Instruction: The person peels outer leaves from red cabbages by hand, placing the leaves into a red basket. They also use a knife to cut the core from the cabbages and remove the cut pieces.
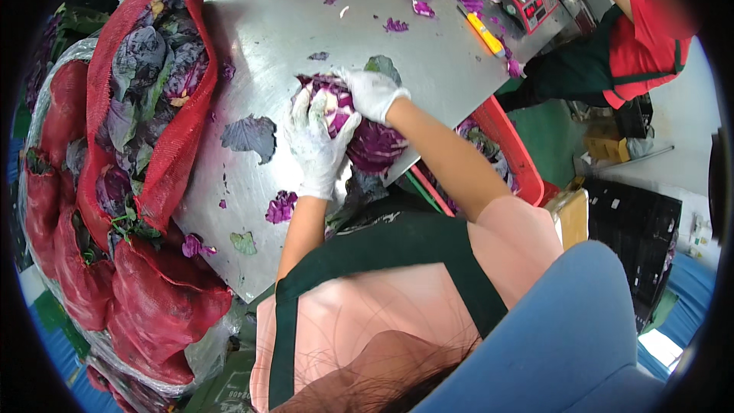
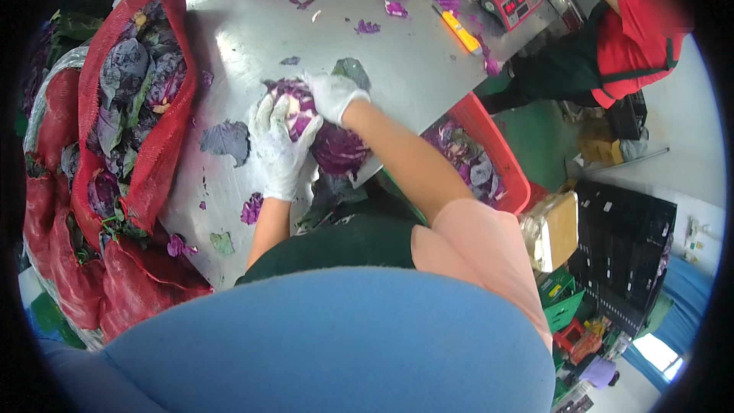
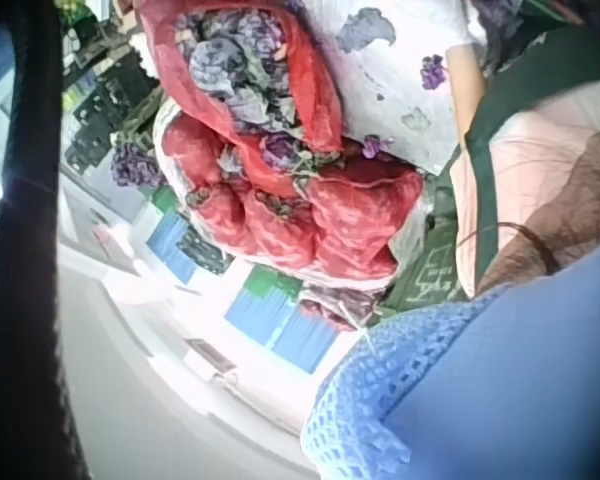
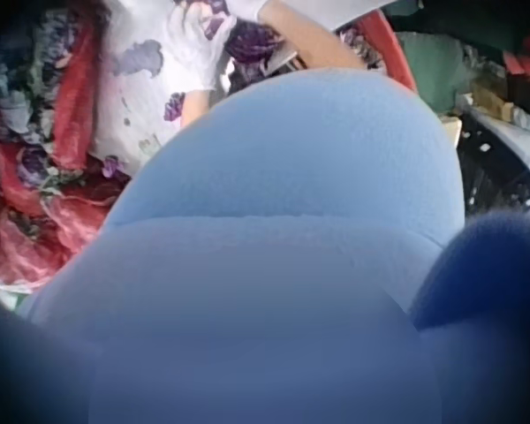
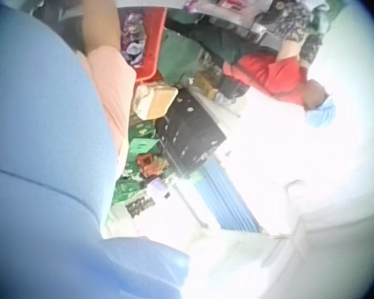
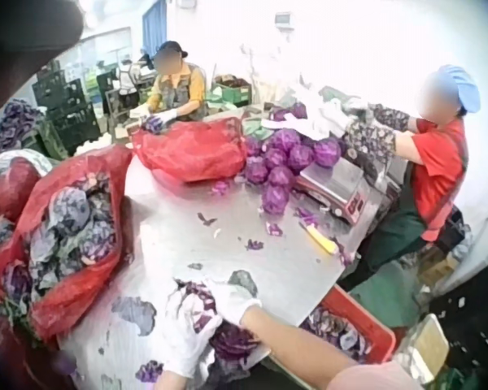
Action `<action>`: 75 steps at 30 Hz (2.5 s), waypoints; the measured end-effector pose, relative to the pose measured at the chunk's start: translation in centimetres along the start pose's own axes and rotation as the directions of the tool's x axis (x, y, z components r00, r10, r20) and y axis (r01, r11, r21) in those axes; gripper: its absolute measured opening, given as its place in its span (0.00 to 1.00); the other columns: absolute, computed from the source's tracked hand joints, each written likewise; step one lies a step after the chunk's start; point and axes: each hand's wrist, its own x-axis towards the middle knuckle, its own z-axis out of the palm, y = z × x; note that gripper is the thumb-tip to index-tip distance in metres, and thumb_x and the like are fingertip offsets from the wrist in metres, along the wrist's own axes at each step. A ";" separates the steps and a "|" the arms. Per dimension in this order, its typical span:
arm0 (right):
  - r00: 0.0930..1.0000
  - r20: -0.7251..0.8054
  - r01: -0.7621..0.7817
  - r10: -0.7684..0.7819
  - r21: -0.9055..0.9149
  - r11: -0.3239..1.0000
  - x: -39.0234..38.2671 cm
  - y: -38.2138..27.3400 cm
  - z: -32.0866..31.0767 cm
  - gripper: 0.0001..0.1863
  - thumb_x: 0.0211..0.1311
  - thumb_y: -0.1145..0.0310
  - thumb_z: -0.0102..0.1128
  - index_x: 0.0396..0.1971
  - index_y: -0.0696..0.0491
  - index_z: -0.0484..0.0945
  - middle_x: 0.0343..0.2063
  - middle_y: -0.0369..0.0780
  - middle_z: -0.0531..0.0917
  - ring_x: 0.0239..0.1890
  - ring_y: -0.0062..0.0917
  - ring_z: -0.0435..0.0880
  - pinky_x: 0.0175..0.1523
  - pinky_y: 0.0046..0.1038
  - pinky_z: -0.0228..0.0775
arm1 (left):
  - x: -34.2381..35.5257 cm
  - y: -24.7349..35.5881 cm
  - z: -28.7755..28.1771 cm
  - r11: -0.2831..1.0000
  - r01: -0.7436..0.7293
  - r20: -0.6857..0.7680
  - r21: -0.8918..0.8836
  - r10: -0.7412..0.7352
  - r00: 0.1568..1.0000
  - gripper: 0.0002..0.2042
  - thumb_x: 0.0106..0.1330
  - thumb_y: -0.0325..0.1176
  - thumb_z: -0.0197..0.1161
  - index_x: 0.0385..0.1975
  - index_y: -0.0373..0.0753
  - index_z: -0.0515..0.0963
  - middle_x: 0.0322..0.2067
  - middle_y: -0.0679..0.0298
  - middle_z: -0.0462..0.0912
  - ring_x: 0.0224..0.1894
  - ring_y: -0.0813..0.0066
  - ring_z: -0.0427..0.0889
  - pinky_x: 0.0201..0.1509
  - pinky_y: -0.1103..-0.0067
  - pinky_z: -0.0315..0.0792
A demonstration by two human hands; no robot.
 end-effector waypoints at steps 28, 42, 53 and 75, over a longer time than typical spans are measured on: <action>0.990 0.040 0.133 -0.132 -0.017 0.991 -3.2 -0.7 -0.9 0.32 0.62 0.75 0.51 0.70 0.52 0.63 0.58 0.53 0.77 0.58 0.46 0.79 0.62 0.37 0.71 | -4.4 2.7 0.3 0.962 0.264 0.016 -0.071 -0.263 0.965 0.55 0.50 0.53 0.78 0.71 0.29 0.52 0.69 0.39 0.57 0.72 0.41 0.57 0.75 0.57 0.51; 0.973 0.206 0.137 -0.107 -0.134 0.981 5.1 2.4 -3.2 0.19 0.71 0.67 0.42 0.57 0.56 0.71 0.53 0.55 0.80 0.57 0.48 0.79 0.60 0.42 0.71 | -3.6 1.6 1.7 0.961 0.236 -0.007 -0.145 -0.240 0.971 0.56 0.37 0.53 0.84 0.67 0.34 0.61 0.62 0.47 0.70 0.64 0.46 0.67 0.68 0.57 0.63; 0.945 -0.155 0.271 -0.290 -0.131 0.954 4.8 2.7 -5.2 0.23 0.59 0.73 0.54 0.57 0.51 0.76 0.53 0.48 0.82 0.55 0.41 0.81 0.60 0.37 0.73 | -4.7 -3.5 -2.6 0.868 0.303 0.311 -0.395 -0.184 0.932 0.60 0.32 0.44 0.86 0.70 0.33 0.58 0.68 0.53 0.65 0.71 0.57 0.63 0.75 0.65 0.57; 0.855 0.238 0.494 -0.461 -0.100 0.864 1.4 0.6 -3.4 0.26 0.70 0.65 0.46 0.67 0.47 0.66 0.51 0.53 0.81 0.51 0.48 0.82 0.56 0.43 0.74 | -3.9 1.4 2.6 0.880 0.454 -0.035 -0.139 -0.462 0.886 0.62 0.38 0.59 0.83 0.67 0.25 0.54 0.62 0.43 0.63 0.66 0.47 0.64 0.69 0.62 0.64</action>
